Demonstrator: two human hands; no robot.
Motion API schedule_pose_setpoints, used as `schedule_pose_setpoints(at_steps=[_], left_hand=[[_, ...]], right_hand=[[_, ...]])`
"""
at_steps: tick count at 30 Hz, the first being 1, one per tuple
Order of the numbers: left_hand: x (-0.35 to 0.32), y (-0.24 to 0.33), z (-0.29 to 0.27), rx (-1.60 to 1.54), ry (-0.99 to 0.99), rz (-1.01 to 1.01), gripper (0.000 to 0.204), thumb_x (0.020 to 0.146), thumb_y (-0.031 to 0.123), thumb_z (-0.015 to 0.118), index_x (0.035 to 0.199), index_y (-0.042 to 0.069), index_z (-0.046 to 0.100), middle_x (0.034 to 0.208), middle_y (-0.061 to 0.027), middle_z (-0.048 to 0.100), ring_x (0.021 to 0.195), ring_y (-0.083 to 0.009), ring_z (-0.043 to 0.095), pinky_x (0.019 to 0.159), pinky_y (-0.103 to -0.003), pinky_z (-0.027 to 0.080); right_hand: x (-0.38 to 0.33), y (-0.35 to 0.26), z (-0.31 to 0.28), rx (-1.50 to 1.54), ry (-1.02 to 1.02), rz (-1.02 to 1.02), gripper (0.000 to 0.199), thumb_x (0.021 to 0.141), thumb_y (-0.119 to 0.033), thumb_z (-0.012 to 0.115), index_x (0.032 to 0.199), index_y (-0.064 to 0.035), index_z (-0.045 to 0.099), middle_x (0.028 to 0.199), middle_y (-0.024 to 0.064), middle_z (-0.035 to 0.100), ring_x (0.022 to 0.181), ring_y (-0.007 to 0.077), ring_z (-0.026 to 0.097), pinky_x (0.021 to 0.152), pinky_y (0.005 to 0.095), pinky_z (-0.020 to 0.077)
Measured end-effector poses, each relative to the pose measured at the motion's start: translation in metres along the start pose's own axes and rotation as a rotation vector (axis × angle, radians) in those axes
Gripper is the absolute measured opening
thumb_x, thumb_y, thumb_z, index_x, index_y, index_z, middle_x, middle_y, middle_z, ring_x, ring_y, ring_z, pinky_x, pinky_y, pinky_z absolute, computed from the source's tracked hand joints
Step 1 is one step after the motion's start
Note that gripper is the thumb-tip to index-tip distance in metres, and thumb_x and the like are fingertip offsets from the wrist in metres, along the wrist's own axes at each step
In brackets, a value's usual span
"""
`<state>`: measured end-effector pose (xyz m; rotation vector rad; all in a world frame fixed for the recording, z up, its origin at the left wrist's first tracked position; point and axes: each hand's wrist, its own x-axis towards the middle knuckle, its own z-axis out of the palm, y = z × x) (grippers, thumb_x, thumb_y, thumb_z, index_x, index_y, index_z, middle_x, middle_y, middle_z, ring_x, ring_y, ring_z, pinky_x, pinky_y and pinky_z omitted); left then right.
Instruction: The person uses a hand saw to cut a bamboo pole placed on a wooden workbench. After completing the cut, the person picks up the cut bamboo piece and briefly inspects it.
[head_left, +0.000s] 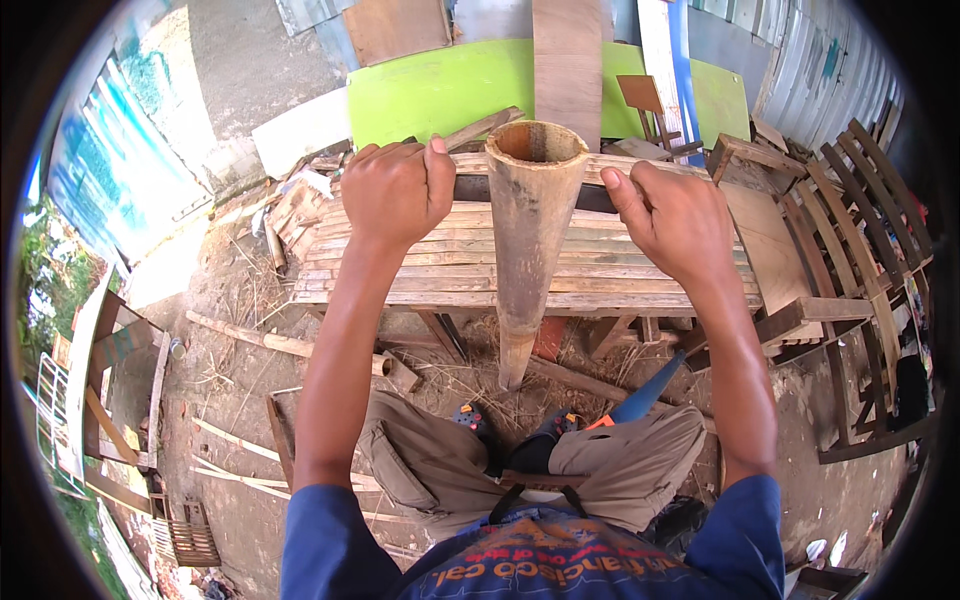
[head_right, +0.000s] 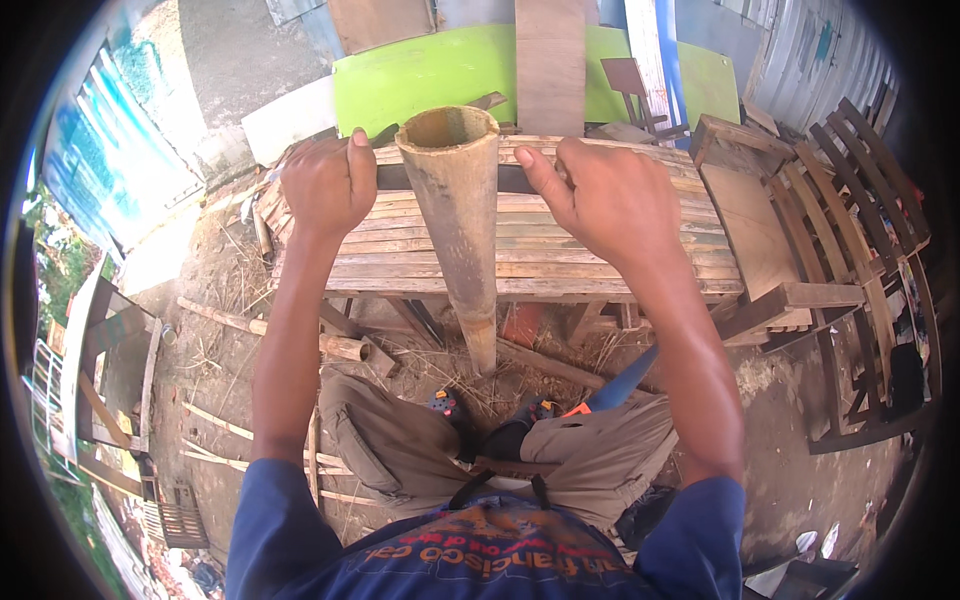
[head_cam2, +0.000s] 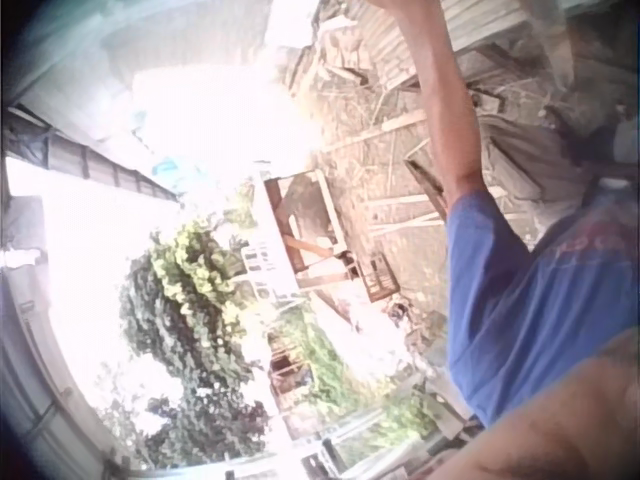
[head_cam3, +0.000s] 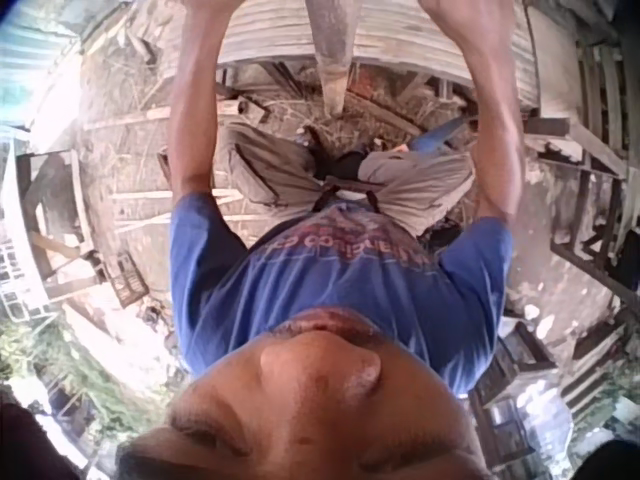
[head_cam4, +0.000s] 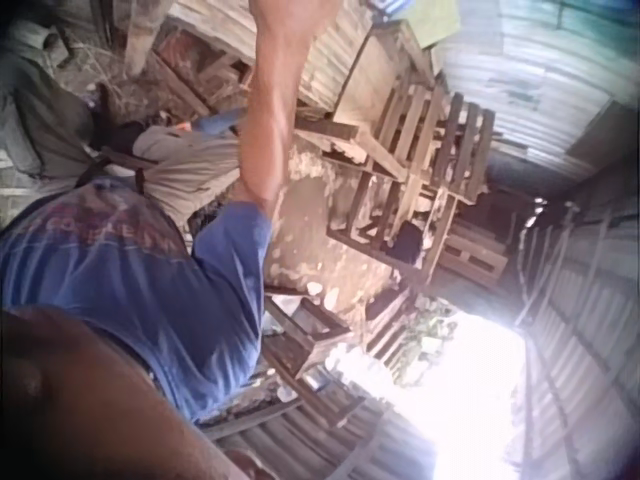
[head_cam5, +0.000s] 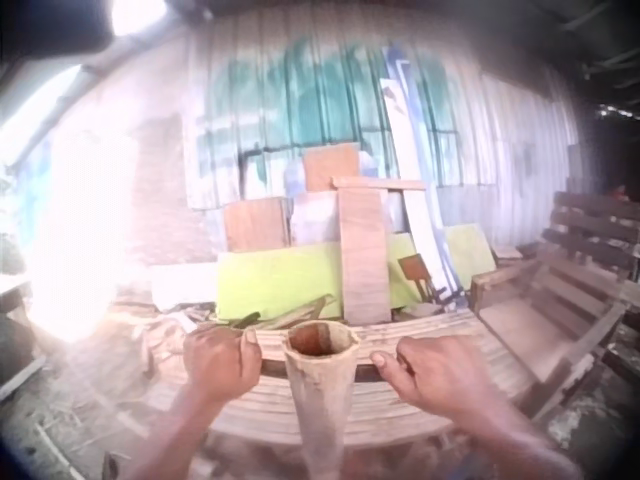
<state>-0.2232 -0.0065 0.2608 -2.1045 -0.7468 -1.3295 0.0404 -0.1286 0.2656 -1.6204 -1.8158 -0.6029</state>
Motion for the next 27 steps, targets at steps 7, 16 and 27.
schedule_pose_setpoints(at_steps=[7, 16, 27], left_hand=[[0.088, 0.004, -0.061, 0.147, -0.106, -0.146, 0.049, 0.1, 0.026, 0.045, 0.058, 0.004, 0.06, 0.052, -0.0155, 0.056, 0.049, -0.0368, 0.054, 0.055, -0.046, 0.045], [-0.061, -0.016, 0.047, -0.012, -0.115, -0.103, 0.048, 0.094, 0.02, 0.051, 0.047, 0.007, 0.055, 0.042, -0.0117, 0.05, 0.038, -0.0297, 0.05, 0.05, -0.041, 0.043], [-0.063, -0.002, 0.035, 0.0, -0.118, -0.089, 0.042, 0.089, 0.014, 0.056, 0.047, 0.008, 0.057, 0.049, -0.0078, 0.056, 0.042, -0.0266, 0.053, 0.051, -0.038, 0.045]], right_hand=[[0.063, 0.0, -0.075, 0.091, 0.042, -0.045, 0.063, 0.102, -0.056, 0.049, 0.08, 0.0006, 0.068, 0.056, 0.0047, 0.052, 0.052, 0.0155, 0.05, 0.053, 0.0332, 0.0395], [-0.008, 0.001, 0.052, -0.055, -0.209, 0.098, 0.055, 0.101, -0.049, 0.05, 0.072, -0.0055, 0.067, 0.06, 0.0199, 0.062, 0.057, 0.0417, 0.061, 0.058, 0.0519, 0.0488], [-0.027, 0.002, 0.053, 0.046, -0.146, 0.046, 0.058, 0.098, -0.051, 0.054, 0.065, -0.006, 0.065, 0.051, 0.0154, 0.057, 0.052, 0.0376, 0.062, 0.049, 0.0469, 0.0488]])
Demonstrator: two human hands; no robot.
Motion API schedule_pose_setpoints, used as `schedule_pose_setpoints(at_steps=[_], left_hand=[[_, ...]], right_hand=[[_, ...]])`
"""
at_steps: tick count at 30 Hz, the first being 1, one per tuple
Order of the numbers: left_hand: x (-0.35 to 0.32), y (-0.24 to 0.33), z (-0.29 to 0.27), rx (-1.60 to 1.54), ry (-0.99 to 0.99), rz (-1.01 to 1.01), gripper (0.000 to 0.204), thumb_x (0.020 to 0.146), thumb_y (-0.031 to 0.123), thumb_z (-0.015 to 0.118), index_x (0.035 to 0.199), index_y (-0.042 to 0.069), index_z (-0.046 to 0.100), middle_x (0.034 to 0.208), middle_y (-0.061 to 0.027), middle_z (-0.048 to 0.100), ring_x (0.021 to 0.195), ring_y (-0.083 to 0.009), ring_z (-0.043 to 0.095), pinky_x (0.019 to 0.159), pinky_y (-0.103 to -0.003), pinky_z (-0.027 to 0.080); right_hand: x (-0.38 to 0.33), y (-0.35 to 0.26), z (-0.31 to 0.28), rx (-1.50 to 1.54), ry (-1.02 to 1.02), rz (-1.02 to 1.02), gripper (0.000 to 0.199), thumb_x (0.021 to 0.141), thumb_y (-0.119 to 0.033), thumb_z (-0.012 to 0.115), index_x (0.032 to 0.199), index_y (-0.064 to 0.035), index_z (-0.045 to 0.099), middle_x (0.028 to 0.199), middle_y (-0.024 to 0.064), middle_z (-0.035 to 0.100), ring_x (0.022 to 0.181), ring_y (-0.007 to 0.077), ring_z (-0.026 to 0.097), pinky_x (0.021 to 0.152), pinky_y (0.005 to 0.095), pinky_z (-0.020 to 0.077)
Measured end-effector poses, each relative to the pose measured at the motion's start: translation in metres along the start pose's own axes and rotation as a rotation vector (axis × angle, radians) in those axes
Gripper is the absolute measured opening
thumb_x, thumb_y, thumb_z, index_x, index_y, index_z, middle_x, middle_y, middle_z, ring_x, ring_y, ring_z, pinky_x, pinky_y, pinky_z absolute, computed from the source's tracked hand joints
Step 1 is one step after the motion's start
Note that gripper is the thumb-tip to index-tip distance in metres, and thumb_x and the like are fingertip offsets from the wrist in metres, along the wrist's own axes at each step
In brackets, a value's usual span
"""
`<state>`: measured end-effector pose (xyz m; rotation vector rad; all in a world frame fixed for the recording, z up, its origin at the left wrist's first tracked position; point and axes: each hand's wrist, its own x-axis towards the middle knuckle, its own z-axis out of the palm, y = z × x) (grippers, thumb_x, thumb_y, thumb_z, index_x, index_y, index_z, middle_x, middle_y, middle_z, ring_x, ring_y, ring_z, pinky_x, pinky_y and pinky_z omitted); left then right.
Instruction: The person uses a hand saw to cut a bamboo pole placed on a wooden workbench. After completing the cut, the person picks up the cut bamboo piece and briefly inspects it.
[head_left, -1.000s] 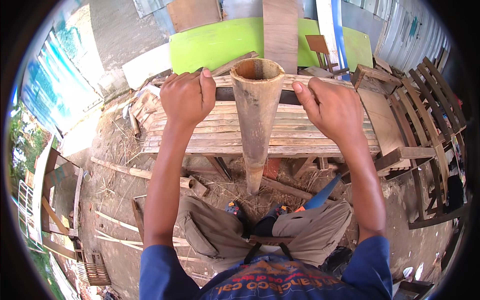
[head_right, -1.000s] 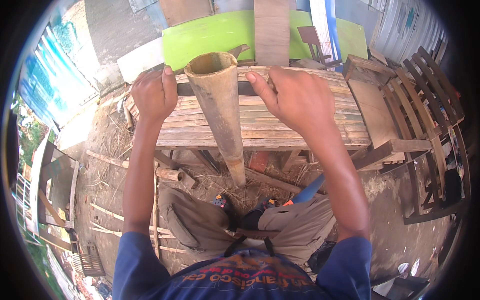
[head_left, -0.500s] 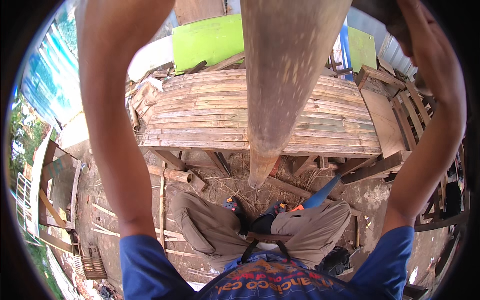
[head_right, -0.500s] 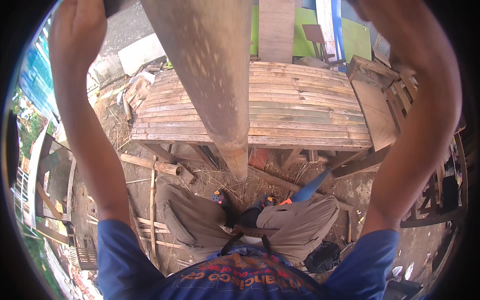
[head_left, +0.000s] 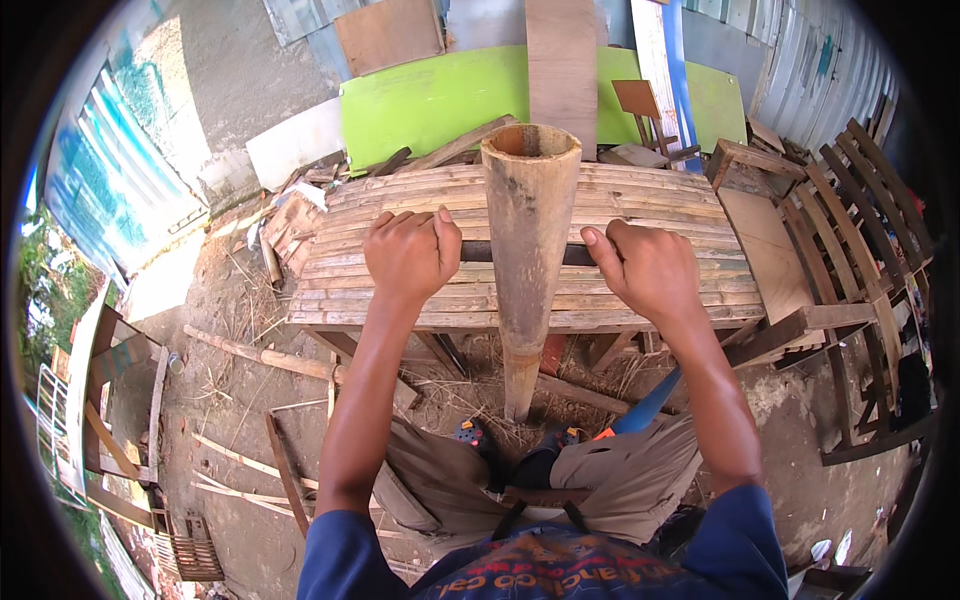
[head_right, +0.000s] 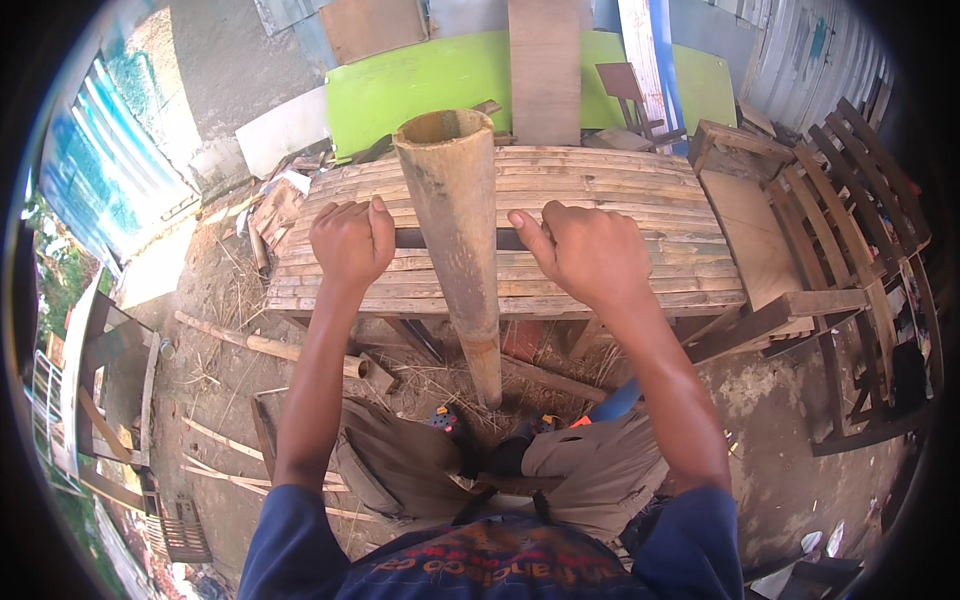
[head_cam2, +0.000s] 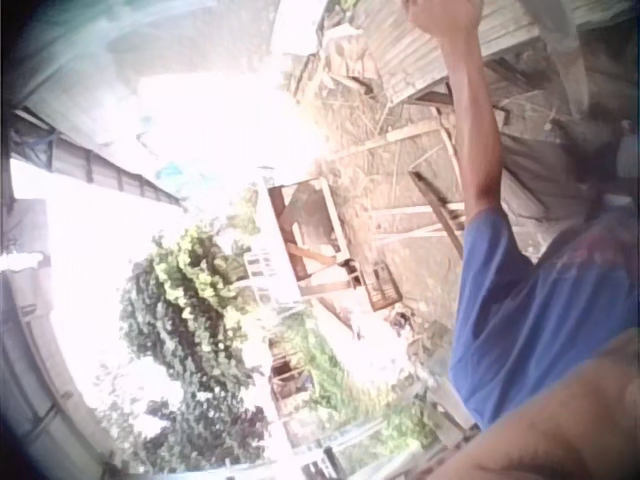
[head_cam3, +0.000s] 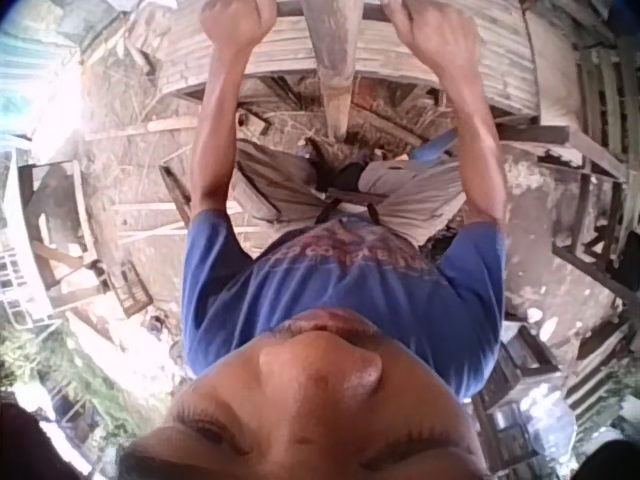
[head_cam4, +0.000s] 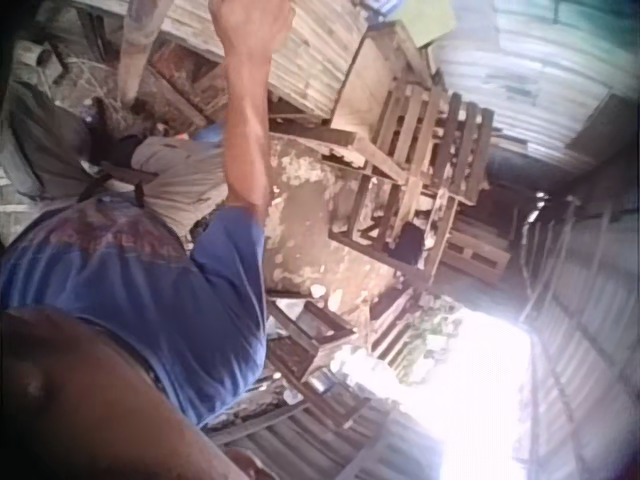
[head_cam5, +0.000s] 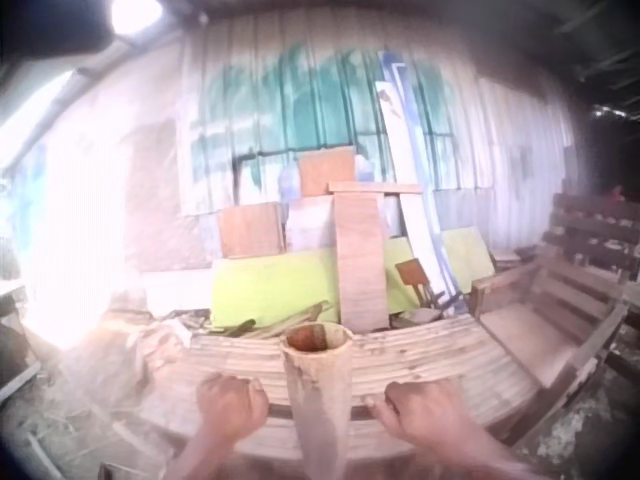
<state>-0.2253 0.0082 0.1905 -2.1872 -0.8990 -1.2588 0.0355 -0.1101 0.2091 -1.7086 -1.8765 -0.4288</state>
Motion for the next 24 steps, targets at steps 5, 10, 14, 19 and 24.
schedule_pose_setpoints(at_steps=[5, 10, 14, 19, 24], left_hand=[[0.039, -0.002, -0.026, 0.034, -0.017, 0.057, 0.049, 0.092, 0.02, 0.053, 0.044, 0.008, 0.055, 0.041, -0.0101, 0.051, 0.034, -0.0268, 0.049, 0.041, -0.04, 0.044], [0.144, 0.009, -0.128, 0.09, 0.159, 0.077, 0.054, 0.096, 0.028, 0.05, 0.05, 0.002, 0.058, 0.041, -0.0153, 0.05, 0.033, -0.0315, 0.048, 0.039, -0.043, 0.039], [0.121, 0.019, -0.124, 0.051, 0.051, -0.259, 0.054, 0.101, 0.035, 0.047, 0.061, 0.001, 0.062, 0.053, -0.0148, 0.055, 0.043, -0.0313, 0.048, 0.054, -0.045, 0.042], [-0.044, 0.007, 0.029, -0.04, -0.006, -0.049, 0.041, 0.09, 0.013, 0.052, 0.049, 0.006, 0.056, 0.051, -0.0102, 0.058, 0.044, -0.026, 0.054, 0.055, -0.038, 0.042], [-0.043, 0.015, 0.038, -0.045, 0.001, -0.016, 0.04, 0.088, 0.012, 0.055, 0.049, 0.008, 0.055, 0.051, -0.0072, 0.057, 0.046, -0.0258, 0.053, 0.053, -0.038, 0.04]], right_hand=[[0.023, -0.004, -0.048, -0.002, -0.037, 0.012, 0.06, 0.1, -0.052, 0.052, 0.068, -0.0035, 0.068, 0.055, 0.0172, 0.059, 0.057, 0.0385, 0.063, 0.055, 0.0499, 0.0493], [0.073, -0.021, -0.14, 0.17, 0.266, -0.194, 0.064, 0.103, -0.054, 0.049, 0.076, 0.001, 0.069, 0.053, 0.0024, 0.053, 0.05, 0.0134, 0.048, 0.049, 0.0343, 0.037], [0.063, -0.03, -0.141, 0.232, 0.113, -0.037, 0.063, 0.103, -0.054, 0.048, 0.078, -0.0003, 0.07, 0.052, -0.0008, 0.052, 0.047, 0.0086, 0.045, 0.047, 0.029, 0.0344], [-0.024, 0.005, 0.034, 0.009, 0.017, 0.041, 0.05, 0.097, -0.045, 0.057, 0.067, -0.0066, 0.062, 0.052, 0.0148, 0.057, 0.049, 0.0379, 0.058, 0.05, 0.047, 0.0475], [-0.037, 0.023, 0.046, 0.03, 0.006, 0.029, 0.053, 0.096, -0.048, 0.058, 0.062, -0.008, 0.061, 0.05, 0.0143, 0.057, 0.048, 0.0357, 0.061, 0.046, 0.045, 0.0486]])
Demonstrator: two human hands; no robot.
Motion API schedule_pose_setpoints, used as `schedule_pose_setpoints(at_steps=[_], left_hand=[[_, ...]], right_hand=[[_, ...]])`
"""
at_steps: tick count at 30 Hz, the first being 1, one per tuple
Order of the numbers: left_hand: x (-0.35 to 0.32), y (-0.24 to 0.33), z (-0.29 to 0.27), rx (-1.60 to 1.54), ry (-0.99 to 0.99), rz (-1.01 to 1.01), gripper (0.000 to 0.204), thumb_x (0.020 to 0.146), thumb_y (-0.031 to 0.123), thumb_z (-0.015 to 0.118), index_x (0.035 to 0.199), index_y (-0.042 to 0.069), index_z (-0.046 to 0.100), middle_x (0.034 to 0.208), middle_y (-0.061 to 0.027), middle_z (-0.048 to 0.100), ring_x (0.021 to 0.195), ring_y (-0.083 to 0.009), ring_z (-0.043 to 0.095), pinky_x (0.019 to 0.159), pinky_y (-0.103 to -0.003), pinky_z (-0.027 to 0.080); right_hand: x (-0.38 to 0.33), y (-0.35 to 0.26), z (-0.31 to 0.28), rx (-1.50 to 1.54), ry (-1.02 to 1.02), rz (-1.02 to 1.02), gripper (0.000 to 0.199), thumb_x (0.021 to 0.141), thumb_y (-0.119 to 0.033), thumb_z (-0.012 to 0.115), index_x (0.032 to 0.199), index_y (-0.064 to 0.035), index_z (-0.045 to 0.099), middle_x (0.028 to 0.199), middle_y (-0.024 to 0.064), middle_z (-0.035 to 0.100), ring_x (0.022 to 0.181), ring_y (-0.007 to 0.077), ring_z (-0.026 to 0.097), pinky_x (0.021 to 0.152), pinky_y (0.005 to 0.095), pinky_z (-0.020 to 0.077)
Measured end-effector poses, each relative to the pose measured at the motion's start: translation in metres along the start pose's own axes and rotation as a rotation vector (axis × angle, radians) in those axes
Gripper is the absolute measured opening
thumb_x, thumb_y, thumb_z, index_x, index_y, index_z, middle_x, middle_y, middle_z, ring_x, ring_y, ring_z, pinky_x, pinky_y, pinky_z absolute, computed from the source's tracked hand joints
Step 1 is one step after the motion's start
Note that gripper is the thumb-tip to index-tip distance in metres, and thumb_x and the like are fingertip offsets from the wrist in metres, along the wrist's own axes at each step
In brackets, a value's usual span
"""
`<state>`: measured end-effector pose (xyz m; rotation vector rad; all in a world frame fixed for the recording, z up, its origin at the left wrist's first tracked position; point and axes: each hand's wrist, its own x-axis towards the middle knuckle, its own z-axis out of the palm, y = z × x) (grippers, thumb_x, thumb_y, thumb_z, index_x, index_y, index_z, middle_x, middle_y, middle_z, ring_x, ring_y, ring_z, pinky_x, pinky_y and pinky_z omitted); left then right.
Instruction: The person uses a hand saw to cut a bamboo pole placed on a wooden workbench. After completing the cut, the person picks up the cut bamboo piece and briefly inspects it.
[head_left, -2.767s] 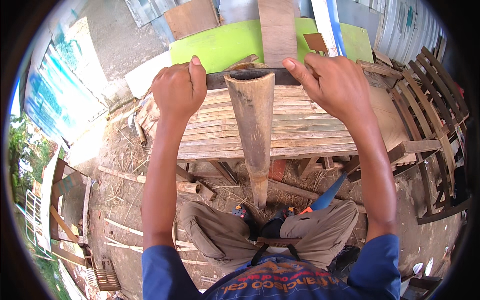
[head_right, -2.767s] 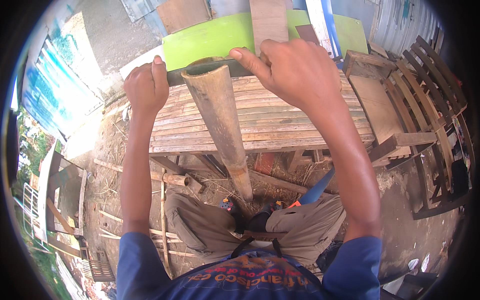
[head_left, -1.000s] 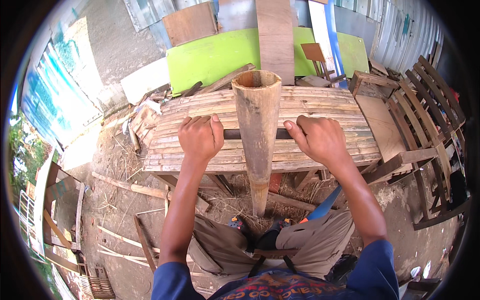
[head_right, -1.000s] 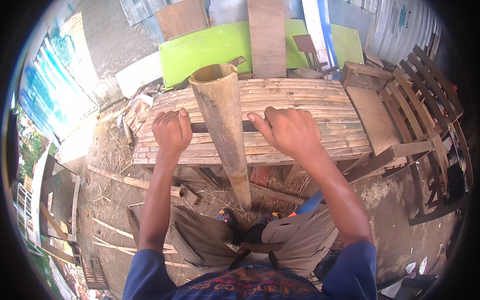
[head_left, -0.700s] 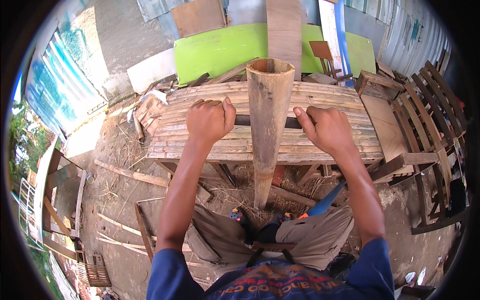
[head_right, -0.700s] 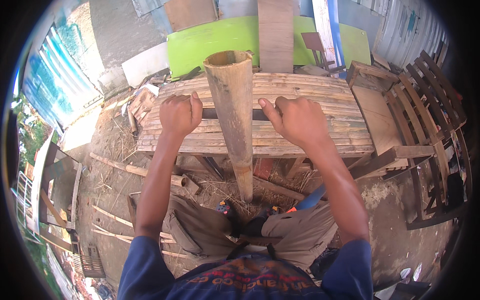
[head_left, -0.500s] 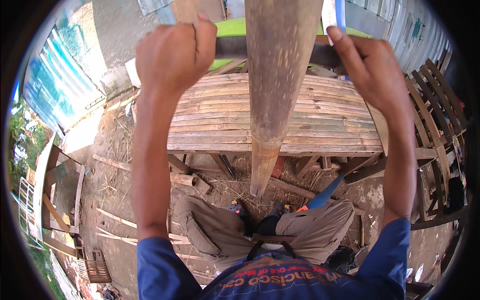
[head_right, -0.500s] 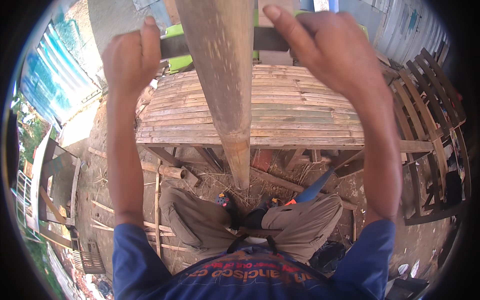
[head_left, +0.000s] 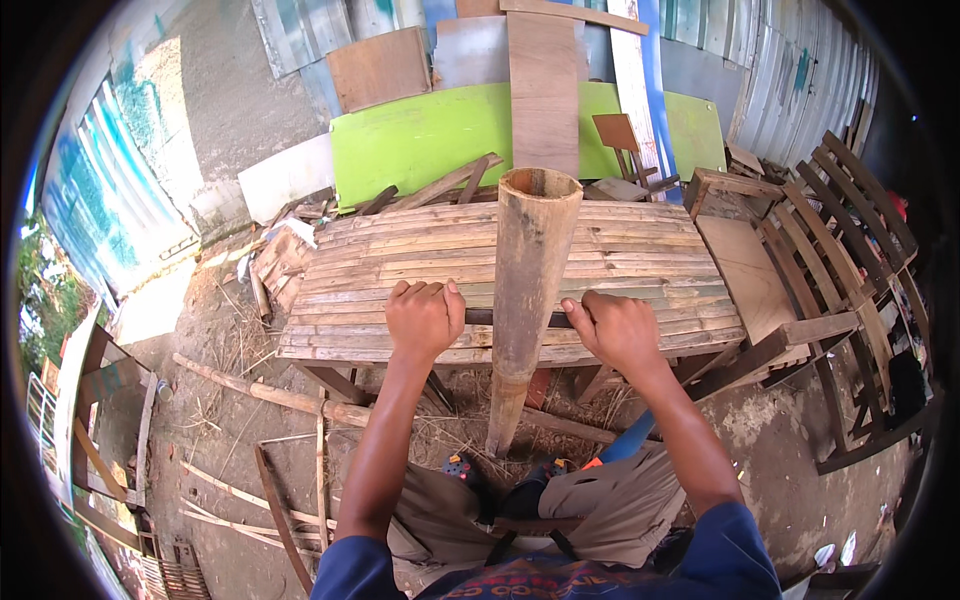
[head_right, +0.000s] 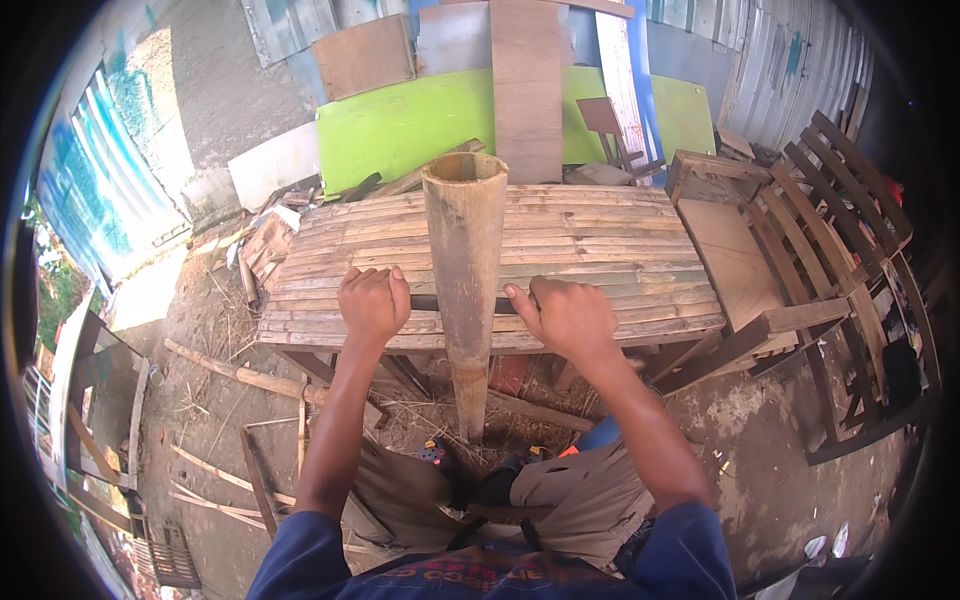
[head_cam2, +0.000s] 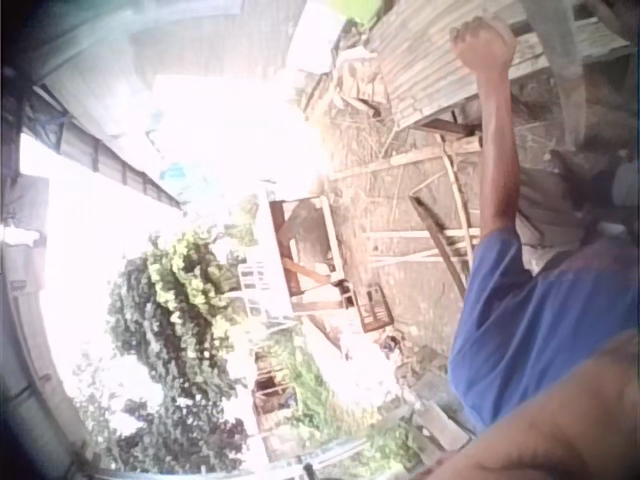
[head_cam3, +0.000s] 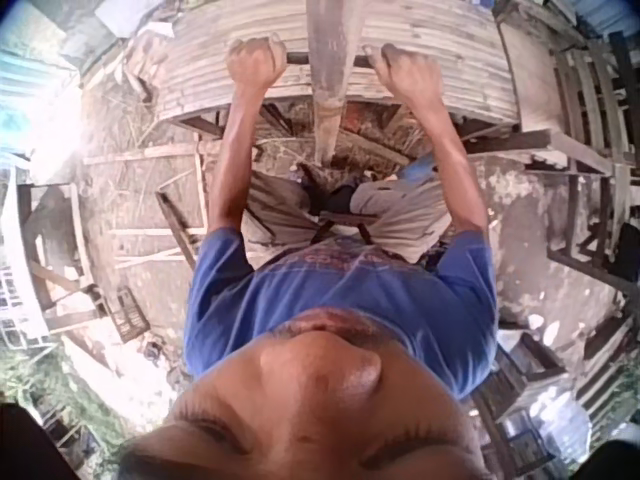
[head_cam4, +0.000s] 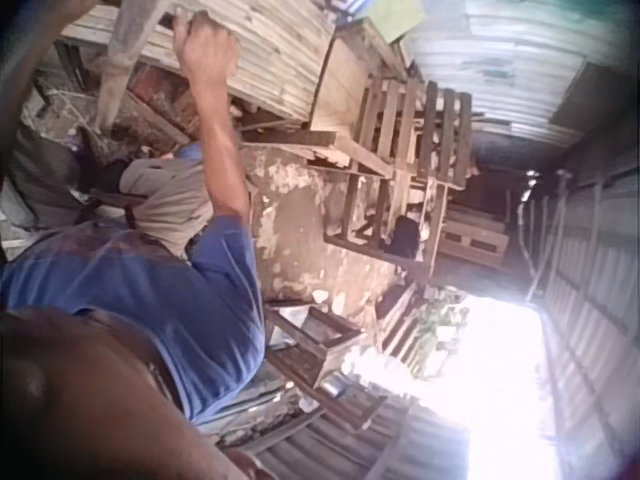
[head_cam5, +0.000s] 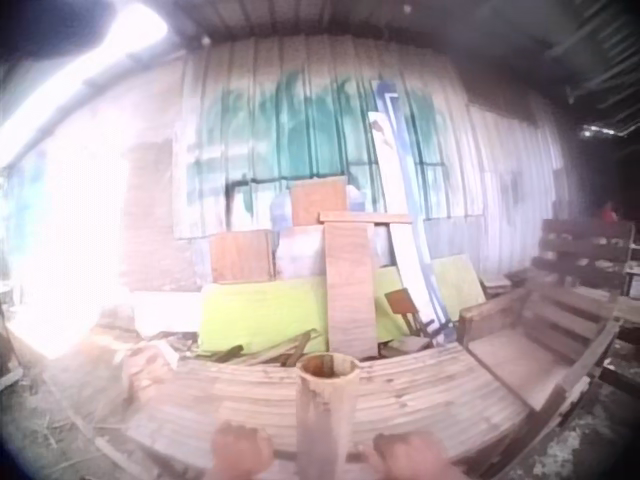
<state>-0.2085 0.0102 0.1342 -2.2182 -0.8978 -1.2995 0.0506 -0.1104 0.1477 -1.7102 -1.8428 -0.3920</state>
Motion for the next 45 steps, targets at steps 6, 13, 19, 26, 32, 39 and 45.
schedule_pose_setpoints(at_steps=[6, 13, 19, 26, 32, 39, 45], left_hand=[[0.008, -0.008, -0.002, -0.011, -0.036, 0.013, 0.042, 0.089, 0.013, 0.055, 0.047, 0.008, 0.056, 0.047, -0.0075, 0.054, 0.039, -0.0259, 0.05, 0.048, -0.037, 0.04], [0.131, -0.018, -0.106, 0.163, 0.055, -0.017, 0.054, 0.095, 0.025, 0.053, 0.045, 0.004, 0.057, 0.041, -0.0136, 0.049, 0.034, -0.0281, 0.049, 0.041, -0.038, 0.04], [0.135, 0.0, -0.111, 0.151, 0.15, -0.074, 0.056, 0.096, 0.026, 0.052, 0.044, 0.005, 0.053, 0.039, -0.0127, 0.046, 0.035, -0.0278, 0.047, 0.042, -0.041, 0.04], [-0.025, -0.016, 0.009, 0.035, -0.065, -0.046, 0.04, 0.09, 0.013, 0.053, 0.052, 0.006, 0.059, 0.053, -0.0106, 0.06, 0.049, -0.0268, 0.057, 0.055, -0.039, 0.042], [-0.031, -0.015, 0.011, 0.025, -0.098, -0.08, 0.043, 0.091, 0.012, 0.053, 0.048, 0.006, 0.057, 0.05, -0.0081, 0.058, 0.045, -0.0269, 0.055, 0.052, -0.039, 0.043], [0.025, -0.03, -0.033, 0.094, -0.034, -0.005, 0.047, 0.092, 0.015, 0.054, 0.045, 0.007, 0.056, 0.043, -0.0102, 0.053, 0.036, -0.0267, 0.051, 0.046, -0.039, 0.044], [0.166, 0.0, -0.137, 0.069, 0.185, -0.175, 0.063, 0.103, 0.042, 0.042, 0.062, -0.001, 0.066, 0.051, -0.0175, 0.057, 0.051, -0.0311, 0.058, 0.055, -0.043, 0.044]], right_hand=[[0.01, -0.005, -0.006, 0.018, -0.019, 0.0, 0.055, 0.097, -0.049, 0.058, 0.063, -0.0062, 0.063, 0.05, 0.0157, 0.057, 0.049, 0.0366, 0.061, 0.049, 0.0464, 0.0498], [0.11, -0.039, -0.13, 0.069, 0.074, -0.168, 0.073, 0.101, -0.061, 0.046, 0.072, 0.0013, 0.069, 0.048, 0.0062, 0.051, 0.046, 0.02, 0.051, 0.049, 0.0379, 0.0403], [0.104, -0.054, -0.159, 0.069, -0.033, 0.032, 0.061, 0.102, -0.053, 0.05, 0.083, -0.0007, 0.074, 0.054, 0.0039, 0.057, 0.045, 0.0137, 0.051, 0.048, 0.0341, 0.0397], [0.004, -0.002, 0.033, 0.062, 0.027, -0.035, 0.05, 0.097, -0.045, 0.058, 0.064, -0.0069, 0.063, 0.048, 0.0122, 0.056, 0.043, 0.0333, 0.059, 0.046, 0.0425, 0.0504], [-0.004, -0.004, 0.036, 0.067, -0.027, 0.001, 0.055, 0.097, -0.049, 0.057, 0.065, -0.0056, 0.066, 0.051, 0.0151, 0.059, 0.05, 0.0356, 0.063, 0.049, 0.044, 0.052], [0.046, -0.029, -0.036, 0.006, -0.118, -0.023, 0.067, 0.099, -0.057, 0.049, 0.064, -0.0026, 0.068, 0.052, 0.0193, 0.059, 0.055, 0.0387, 0.066, 0.056, 0.049, 0.0535], [0.117, -0.042, -0.164, 0.236, 0.139, -0.164, 0.072, 0.1, -0.062, 0.049, 0.076, 0.0025, 0.071, 0.051, 0.002, 0.051, 0.048, 0.0085, 0.046, 0.048, 0.031, 0.0359]])
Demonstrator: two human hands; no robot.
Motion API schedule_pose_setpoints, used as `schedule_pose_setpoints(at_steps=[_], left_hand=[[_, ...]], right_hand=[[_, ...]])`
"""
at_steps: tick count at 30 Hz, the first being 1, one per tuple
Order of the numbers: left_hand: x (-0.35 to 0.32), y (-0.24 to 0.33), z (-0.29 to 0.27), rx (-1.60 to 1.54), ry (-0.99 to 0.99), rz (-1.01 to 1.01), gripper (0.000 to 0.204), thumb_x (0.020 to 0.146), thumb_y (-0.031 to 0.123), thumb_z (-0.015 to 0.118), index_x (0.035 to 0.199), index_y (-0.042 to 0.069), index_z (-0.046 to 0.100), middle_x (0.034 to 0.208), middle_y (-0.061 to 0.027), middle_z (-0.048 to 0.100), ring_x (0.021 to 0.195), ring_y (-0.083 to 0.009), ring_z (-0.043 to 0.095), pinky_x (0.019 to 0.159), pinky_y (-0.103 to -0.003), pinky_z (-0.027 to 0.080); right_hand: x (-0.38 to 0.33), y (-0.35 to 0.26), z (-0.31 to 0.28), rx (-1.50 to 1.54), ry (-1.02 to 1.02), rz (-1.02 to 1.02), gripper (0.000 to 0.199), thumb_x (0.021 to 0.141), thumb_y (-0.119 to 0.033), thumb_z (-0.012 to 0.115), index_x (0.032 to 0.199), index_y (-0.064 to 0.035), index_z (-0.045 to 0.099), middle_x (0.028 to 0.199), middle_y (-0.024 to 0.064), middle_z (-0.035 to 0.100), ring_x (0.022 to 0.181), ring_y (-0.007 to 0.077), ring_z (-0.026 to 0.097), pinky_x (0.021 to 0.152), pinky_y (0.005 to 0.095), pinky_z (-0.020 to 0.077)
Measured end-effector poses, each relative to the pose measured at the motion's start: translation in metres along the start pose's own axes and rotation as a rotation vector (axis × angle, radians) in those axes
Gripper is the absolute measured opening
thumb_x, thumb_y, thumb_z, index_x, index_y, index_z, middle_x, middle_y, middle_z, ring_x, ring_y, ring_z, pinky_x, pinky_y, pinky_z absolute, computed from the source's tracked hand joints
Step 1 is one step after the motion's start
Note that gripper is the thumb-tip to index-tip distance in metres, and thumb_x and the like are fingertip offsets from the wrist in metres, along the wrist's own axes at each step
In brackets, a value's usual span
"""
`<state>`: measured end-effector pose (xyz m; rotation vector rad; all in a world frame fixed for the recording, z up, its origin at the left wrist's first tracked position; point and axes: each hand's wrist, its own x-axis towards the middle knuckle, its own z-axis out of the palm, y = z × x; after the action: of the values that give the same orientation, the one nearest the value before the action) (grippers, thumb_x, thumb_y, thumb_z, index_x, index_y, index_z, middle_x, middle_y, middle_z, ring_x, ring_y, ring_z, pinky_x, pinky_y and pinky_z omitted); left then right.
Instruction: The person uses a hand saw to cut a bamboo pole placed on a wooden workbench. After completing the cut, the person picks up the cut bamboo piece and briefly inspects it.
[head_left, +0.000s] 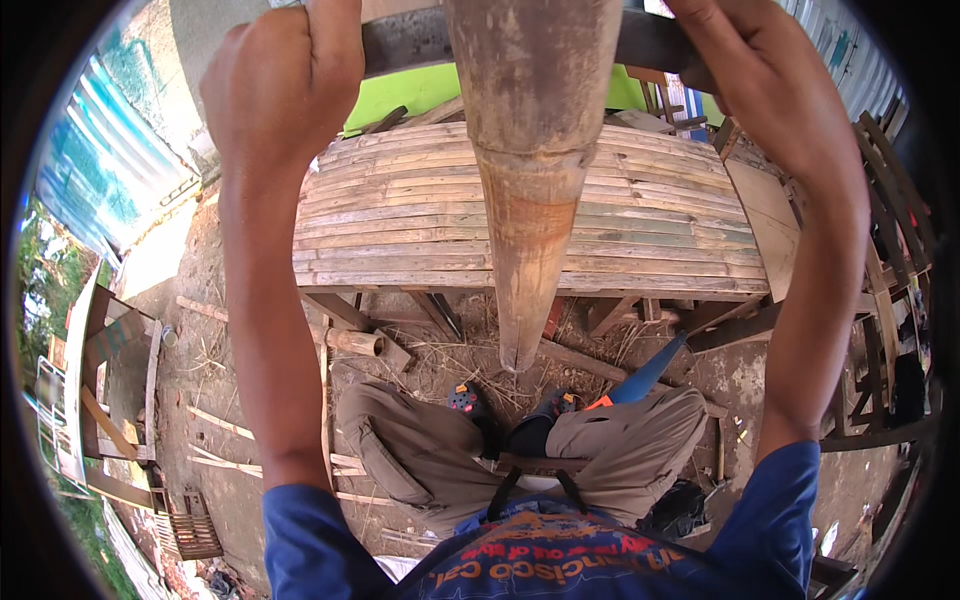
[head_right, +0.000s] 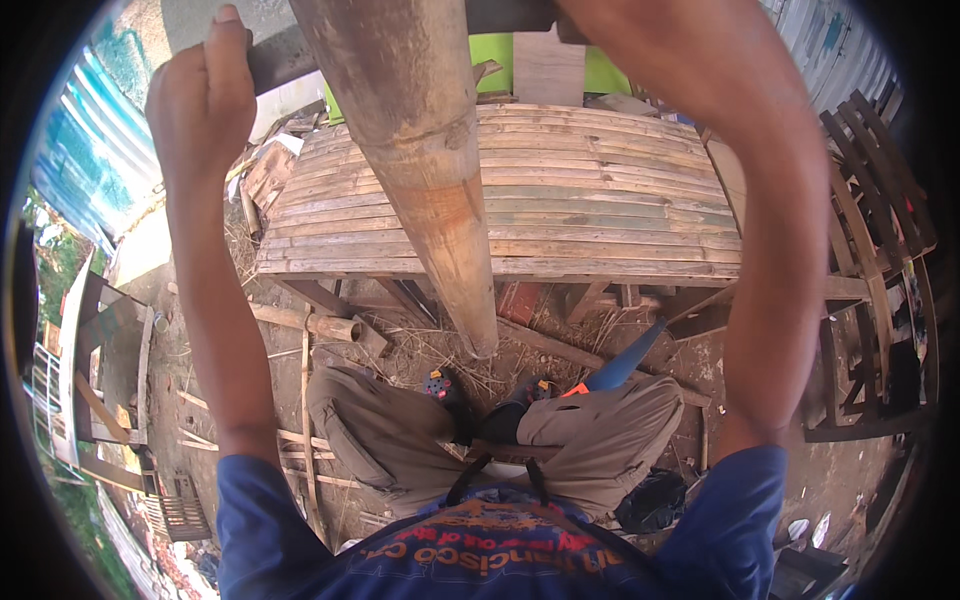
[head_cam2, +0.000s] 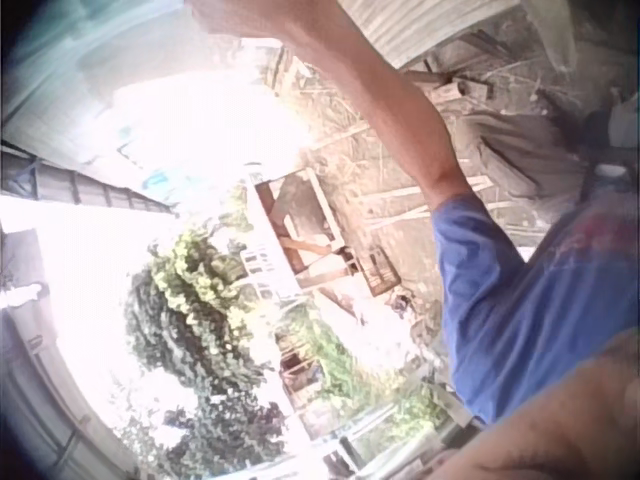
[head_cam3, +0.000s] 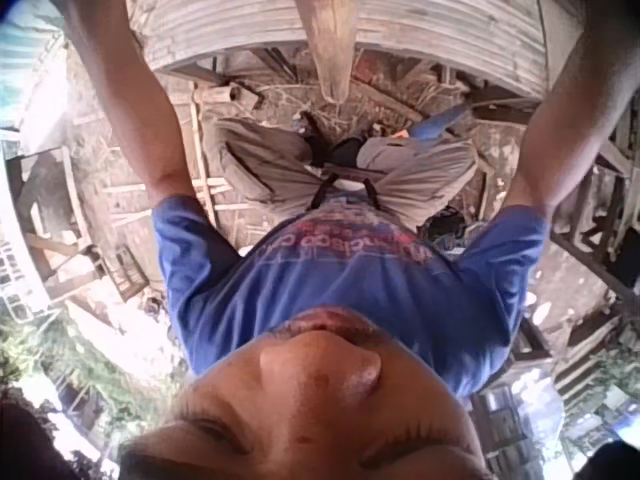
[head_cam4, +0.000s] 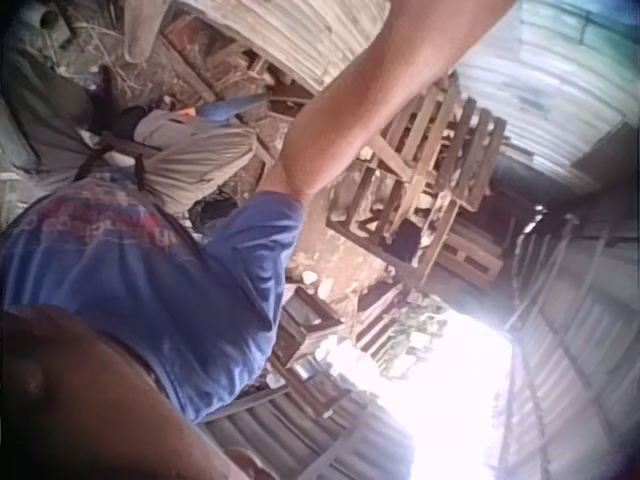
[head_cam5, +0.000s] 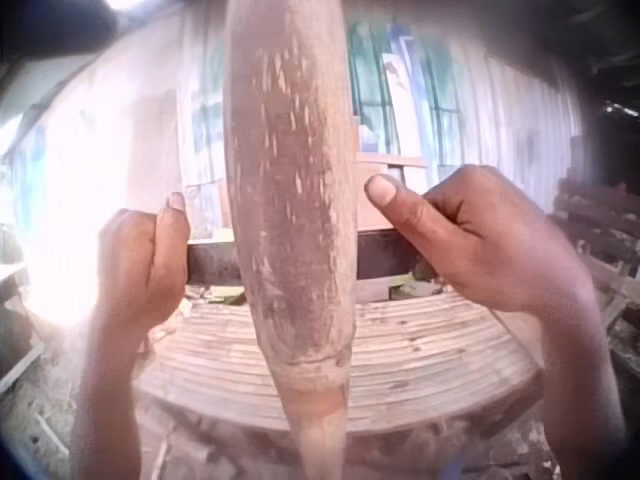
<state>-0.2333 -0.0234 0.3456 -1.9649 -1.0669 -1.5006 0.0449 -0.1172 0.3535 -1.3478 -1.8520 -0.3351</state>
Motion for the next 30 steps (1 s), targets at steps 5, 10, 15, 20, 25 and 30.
schedule_pose_setpoints(at_steps=[5, 10, 15, 20, 25, 30], left_hand=[[-0.173, -0.055, 0.077, 0.121, -0.232, 0.23, 0.051, 0.095, 0.018, 0.05, 0.045, 0.01, 0.052, 0.038, -0.0048, 0.045, 0.031, -0.0215, 0.039, 0.041, -0.037, 0.032], [-0.243, -0.038, 0.11, -0.066, -0.294, 0.134, 0.037, 0.089, 0.014, 0.054, 0.053, 0.007, 0.058, 0.052, -0.0074, 0.057, 0.046, -0.0241, 0.053, 0.054, -0.038, 0.039], [-0.238, -0.053, 0.105, -0.019, -0.252, 0.128, 0.034, 0.089, 0.014, 0.056, 0.055, 0.007, 0.059, 0.055, -0.0064, 0.059, 0.049, -0.0231, 0.055, 0.054, -0.037, 0.039], [-0.24, -0.054, 0.09, -0.069, -0.324, 0.13, 0.034, 0.088, 0.014, 0.058, 0.055, 0.008, 0.056, 0.053, -0.0049, 0.054, 0.048, -0.0233, 0.051, 0.053, -0.038, 0.035], [-0.24, -0.047, 0.081, -0.117, -0.293, 0.144, 0.032, 0.085, 0.012, 0.06, 0.054, 0.009, 0.056, 0.053, -0.0043, 0.054, 0.047, -0.0219, 0.051, 0.052, -0.036, 0.034], [-0.235, -0.049, 0.088, -0.153, -0.236, 0.121, 0.033, 0.086, 0.01, 0.059, 0.054, 0.007, 0.053, 0.052, -0.0057, 0.051, 0.047, -0.0248, 0.049, 0.053, -0.037, 0.034]], right_hand=[[-0.115, 0.019, 0.128, -0.328, -0.244, 0.172, 0.057, 0.102, -0.048, 0.05, 0.068, -0.0059, 0.066, 0.055, 0.0154, 0.058, 0.048, 0.0327, 0.058, 0.049, 0.0442, 0.0462], [-0.184, 0.064, 0.173, -0.189, -0.169, 0.166, 0.051, 0.096, -0.047, 0.059, 0.065, -0.0067, 0.06, 0.052, 0.0134, 0.057, 0.049, 0.0348, 0.061, 0.048, 0.0449, 0.0496], [-0.161, 0.054, 0.173, -0.099, -0.364, 0.142, 0.057, 0.095, -0.055, 0.059, 0.068, -0.0049, 0.061, 0.055, 0.0123, 0.058, 0.052, 0.0347, 0.062, 0.05, 0.0447, 0.0491], [-0.155, 0.05, 0.154, 0.108, -0.631, 0.104, 0.063, 0.081, -0.063, 0.073, 0.07, -0.0024, 0.06, 0.054, 0.0114, 0.059, 0.058, 0.0351, 0.064, 0.059, 0.0448, 0.0501], [-0.139, 0.055, 0.144, 0.286, -1.101, 0.306, 0.058, 0.083, -0.048, 0.076, 0.066, 0.0041, 0.058, 0.054, 0.0159, 0.055, 0.052, 0.0303, 0.054, 0.056, 0.0426, 0.0448], [-0.141, 0.05, 0.149, 0.215, -0.953, 0.299, 0.052, 0.082, -0.042, 0.079, 0.07, 0.0043, 0.061, 0.058, 0.014, 0.058, 0.056, 0.0261, 0.057, 0.059, 0.0408, 0.0465]])
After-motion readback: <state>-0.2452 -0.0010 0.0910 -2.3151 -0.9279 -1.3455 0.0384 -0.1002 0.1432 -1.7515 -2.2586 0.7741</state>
